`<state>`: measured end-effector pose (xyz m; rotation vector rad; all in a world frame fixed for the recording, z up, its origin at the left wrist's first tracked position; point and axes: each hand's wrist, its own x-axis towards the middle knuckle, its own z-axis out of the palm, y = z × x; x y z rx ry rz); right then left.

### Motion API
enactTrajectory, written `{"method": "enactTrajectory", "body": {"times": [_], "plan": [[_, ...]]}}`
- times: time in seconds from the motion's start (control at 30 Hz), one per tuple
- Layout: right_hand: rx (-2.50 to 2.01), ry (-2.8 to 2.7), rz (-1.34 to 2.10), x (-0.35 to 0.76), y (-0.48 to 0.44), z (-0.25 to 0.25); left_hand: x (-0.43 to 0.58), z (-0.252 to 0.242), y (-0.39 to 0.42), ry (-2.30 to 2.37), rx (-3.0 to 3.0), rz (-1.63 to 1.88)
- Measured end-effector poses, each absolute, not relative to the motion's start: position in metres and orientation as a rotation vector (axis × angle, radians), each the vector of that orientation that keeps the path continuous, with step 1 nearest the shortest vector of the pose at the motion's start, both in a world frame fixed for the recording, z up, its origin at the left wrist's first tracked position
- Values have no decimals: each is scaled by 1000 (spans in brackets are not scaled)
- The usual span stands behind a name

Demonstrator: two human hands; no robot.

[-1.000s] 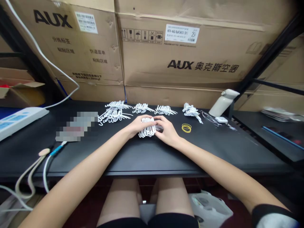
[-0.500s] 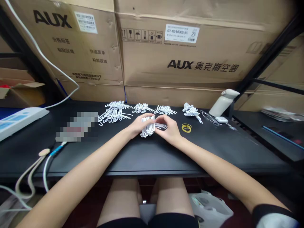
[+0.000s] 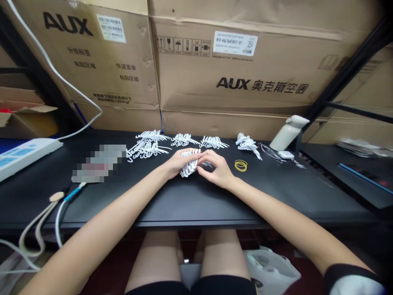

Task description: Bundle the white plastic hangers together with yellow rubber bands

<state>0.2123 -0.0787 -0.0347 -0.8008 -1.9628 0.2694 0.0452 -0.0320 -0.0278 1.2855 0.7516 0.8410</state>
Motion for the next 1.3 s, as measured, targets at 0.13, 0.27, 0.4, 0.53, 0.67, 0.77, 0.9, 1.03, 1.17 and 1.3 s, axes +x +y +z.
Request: {"method": "enactTrajectory", "body": {"times": [0.13,0.27,0.4,0.53,0.67,0.77,0.9,1.03,1.17,1.3], "plan": [[-846,-1906,235,219,-72,-34,46,-30,-29,789,1271,889],[-866,-1964,282,225,-67,-36,45,-32,-28,812,1256,897],[-874,-1945,309,224,-68,-39,45,-31,-28,800,1261,884],[-866,-1891,359,223,-69,-40,41,-26,-30,786,1323,834],[-873,-1828,435,223,-68,-41,36,-20,-32,749,1406,725],[-862,-1800,504,223,-67,-42,35,-19,-33,717,1377,670],[-860,-1771,639,224,-66,-43,37,-22,-32,723,1336,708],[-819,-1719,845,222,-66,-42,38,-26,-30,735,1297,752],[-812,-1649,923,220,-66,-40,39,-26,-32,715,1263,773],[-780,-1628,939,221,-62,-40,40,-25,-33,713,1252,791]]}}
